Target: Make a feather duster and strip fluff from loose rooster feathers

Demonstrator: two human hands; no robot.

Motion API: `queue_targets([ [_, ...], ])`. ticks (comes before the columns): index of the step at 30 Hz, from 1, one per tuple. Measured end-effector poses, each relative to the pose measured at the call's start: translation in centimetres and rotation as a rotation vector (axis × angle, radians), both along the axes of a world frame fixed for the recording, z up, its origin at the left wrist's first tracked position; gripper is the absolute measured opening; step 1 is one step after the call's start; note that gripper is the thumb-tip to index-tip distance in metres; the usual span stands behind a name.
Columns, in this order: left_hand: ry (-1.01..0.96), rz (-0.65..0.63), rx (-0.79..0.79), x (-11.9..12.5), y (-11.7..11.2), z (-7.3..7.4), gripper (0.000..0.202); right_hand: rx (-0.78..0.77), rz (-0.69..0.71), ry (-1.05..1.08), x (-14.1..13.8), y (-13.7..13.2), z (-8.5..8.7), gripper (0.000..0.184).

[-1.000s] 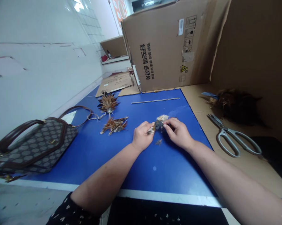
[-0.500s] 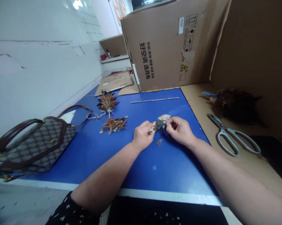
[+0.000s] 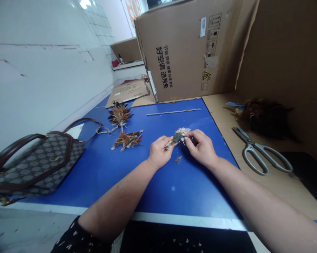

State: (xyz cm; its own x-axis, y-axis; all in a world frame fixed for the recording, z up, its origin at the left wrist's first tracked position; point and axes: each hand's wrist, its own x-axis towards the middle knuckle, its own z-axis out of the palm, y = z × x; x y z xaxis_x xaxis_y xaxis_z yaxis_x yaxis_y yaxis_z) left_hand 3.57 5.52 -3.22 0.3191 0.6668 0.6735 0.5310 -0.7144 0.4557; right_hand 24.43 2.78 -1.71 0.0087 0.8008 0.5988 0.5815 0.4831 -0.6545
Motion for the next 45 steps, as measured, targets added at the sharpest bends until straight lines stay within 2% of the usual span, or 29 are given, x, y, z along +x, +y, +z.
queue_targets([
  [3,0.028,0.029,0.025,0.0,-0.1,0.1,0.019,-0.034,-0.009,0.048,-0.3,-0.4,0.3,0.019],
  [8,0.079,0.042,0.067,0.0,-0.1,-0.3,0.023,-0.036,0.018,-0.014,-0.7,-0.5,0.1,0.025],
  [14,0.164,0.059,0.106,0.1,-0.2,-0.7,0.031,-0.059,-0.109,-0.243,-0.7,-0.7,-0.3,0.038],
  [19,0.218,0.065,0.124,0.2,-0.3,-0.7,0.033,0.036,-0.205,-0.416,-0.7,-1.1,0.6,0.022],
  [22,0.228,0.086,0.122,0.2,-0.4,-0.5,0.033,0.092,-0.089,-0.402,-0.3,-1.3,1.2,0.018],
  [26,0.241,0.091,0.111,0.3,-0.4,-0.5,0.03,0.083,0.089,-0.441,-0.2,-1.5,1.1,0.036],
  [28,0.26,0.072,0.108,0.4,-0.5,-0.5,0.028,0.087,0.104,-0.465,-0.3,-1.4,0.8,0.037],
  [31,0.25,0.074,0.109,0.4,-0.5,-0.5,0.026,0.095,0.093,-0.441,-0.3,-1.0,0.3,0.028],
  [37,0.11,0.106,0.073,0.2,-0.3,-0.2,0.023,0.125,0.059,-0.301,0.3,-0.3,-0.1,0.015],
  [45,-0.146,0.119,-0.036,0.7,-0.1,-0.5,0.011,0.185,0.214,-0.121,0.0,-0.4,0.4,0.014],
])
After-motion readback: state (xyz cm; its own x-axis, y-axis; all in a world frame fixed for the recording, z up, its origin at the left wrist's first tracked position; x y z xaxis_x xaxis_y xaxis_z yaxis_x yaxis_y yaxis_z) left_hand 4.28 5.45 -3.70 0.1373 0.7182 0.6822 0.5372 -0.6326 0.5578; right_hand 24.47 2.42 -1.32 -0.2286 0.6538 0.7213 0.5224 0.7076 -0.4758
